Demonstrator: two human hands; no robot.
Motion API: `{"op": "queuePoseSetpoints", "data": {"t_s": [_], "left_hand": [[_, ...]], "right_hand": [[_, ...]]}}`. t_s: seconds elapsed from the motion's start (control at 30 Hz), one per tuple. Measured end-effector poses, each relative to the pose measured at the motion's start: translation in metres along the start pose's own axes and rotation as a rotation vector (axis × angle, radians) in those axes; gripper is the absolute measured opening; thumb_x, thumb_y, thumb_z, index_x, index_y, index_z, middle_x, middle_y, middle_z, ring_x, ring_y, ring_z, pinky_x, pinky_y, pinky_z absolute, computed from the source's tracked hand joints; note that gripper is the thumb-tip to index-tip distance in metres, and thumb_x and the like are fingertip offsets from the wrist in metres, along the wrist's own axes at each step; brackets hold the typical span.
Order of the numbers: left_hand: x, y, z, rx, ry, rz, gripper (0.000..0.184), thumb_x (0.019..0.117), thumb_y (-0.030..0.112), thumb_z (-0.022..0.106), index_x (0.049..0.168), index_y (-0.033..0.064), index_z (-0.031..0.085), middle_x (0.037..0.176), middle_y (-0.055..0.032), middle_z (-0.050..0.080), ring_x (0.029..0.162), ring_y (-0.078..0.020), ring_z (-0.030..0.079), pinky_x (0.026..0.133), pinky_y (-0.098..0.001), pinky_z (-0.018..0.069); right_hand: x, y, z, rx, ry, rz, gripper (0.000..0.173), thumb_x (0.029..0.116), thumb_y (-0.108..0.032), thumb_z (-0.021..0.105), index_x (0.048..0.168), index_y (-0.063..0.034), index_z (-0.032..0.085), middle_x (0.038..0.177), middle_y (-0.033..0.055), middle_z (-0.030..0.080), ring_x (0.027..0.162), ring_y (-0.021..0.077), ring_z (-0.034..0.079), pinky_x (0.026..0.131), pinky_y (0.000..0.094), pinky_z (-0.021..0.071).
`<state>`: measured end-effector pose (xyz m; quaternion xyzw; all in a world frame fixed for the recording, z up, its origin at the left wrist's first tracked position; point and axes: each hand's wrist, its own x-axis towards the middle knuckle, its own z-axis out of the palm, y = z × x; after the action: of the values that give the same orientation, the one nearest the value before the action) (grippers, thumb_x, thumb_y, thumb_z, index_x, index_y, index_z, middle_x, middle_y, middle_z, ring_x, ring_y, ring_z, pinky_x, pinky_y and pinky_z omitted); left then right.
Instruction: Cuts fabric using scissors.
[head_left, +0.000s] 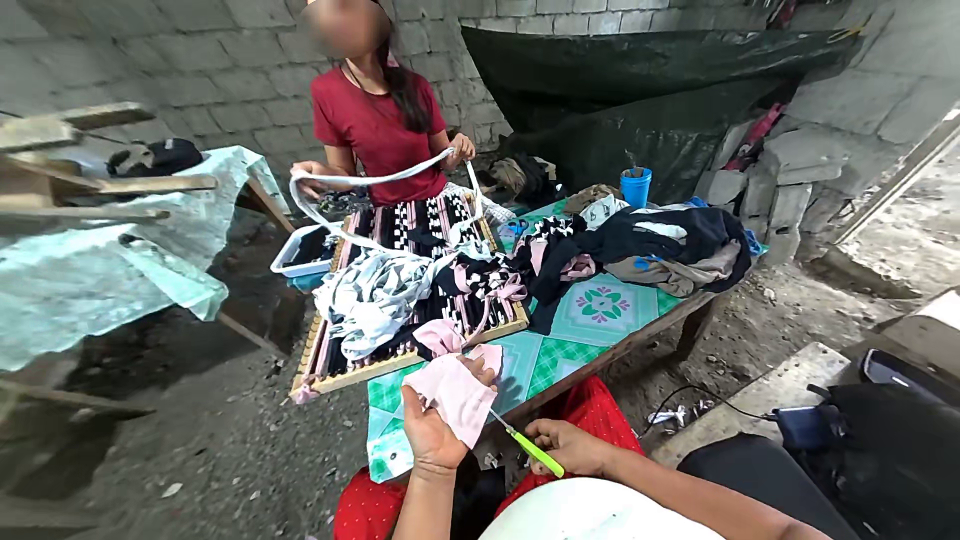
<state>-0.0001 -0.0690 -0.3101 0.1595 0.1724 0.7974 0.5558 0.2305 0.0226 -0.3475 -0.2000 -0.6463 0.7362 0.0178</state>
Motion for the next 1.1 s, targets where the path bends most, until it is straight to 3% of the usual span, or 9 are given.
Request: {"op": "queuePoseSetpoints", "data": {"t_s": [0.17,0.33,0.57,0.7,1.1], "left_hand": [[-0.004,-0.004,0.001,-0.003,0.016,-0.020,0.105,0.0833,0.092,0.023,0.139,0.0094,0.055,0.133,-0.0252,0.063,0.123,-0.0445,0.061,0.099,-0.0595,0.0530],[-0.004,-0.003,0.003,-0.001,0.057,0.000,0.106,0.0842,0.092,0.019,0.140,0.0081,0.052,0.134,-0.0255,0.063,0.122,-0.0438,0.063,0.097,-0.0593,0.0545],[-0.003,-0.007,0.009,-0.016,0.071,0.014,0.104,0.0851,0.091,0.016,0.142,0.0103,0.050,0.135,-0.0245,0.063,0.121,-0.0445,0.063,0.096,-0.0583,0.0552],[-0.003,-0.008,0.008,-0.049,0.059,0.026,0.102,0.0868,0.089,0.019,0.142,0.0096,0.050,0.135,-0.0247,0.063,0.121,-0.0445,0.063,0.096,-0.0586,0.0550],[-0.004,-0.013,0.010,-0.003,0.111,0.031,0.100,0.0892,0.086,0.009,0.141,0.0108,0.050,0.132,-0.0225,0.065,0.121,-0.0419,0.064,0.096,-0.0580,0.0549]], "right_hand": [[-0.001,0.001,-0.003,-0.050,-0.038,0.029,0.053,0.0882,-0.021,0.076,0.132,0.0005,0.054,0.097,0.0044,0.068,0.080,0.0077,0.065,0.077,0.0288,0.0563],[-0.003,0.008,-0.005,-0.076,-0.104,0.023,0.058,0.0869,-0.029,0.077,0.132,0.0007,0.056,0.101,0.0069,0.069,0.085,0.0086,0.065,0.082,0.0306,0.0560],[0.001,0.010,-0.006,-0.077,-0.141,0.004,0.065,0.0838,-0.037,0.079,0.131,0.0001,0.056,0.095,0.0035,0.067,0.081,0.0063,0.063,0.078,0.0278,0.0549],[0.000,0.007,-0.005,-0.084,-0.154,0.005,0.059,0.0868,-0.032,0.077,0.131,0.0006,0.055,0.096,0.0040,0.067,0.081,0.0063,0.063,0.078,0.0273,0.0542],[0.003,0.007,-0.001,-0.046,-0.089,0.039,0.057,0.0859,-0.026,0.077,0.132,0.0004,0.056,0.098,0.0050,0.069,0.081,0.0074,0.065,0.078,0.0286,0.0562]]}}
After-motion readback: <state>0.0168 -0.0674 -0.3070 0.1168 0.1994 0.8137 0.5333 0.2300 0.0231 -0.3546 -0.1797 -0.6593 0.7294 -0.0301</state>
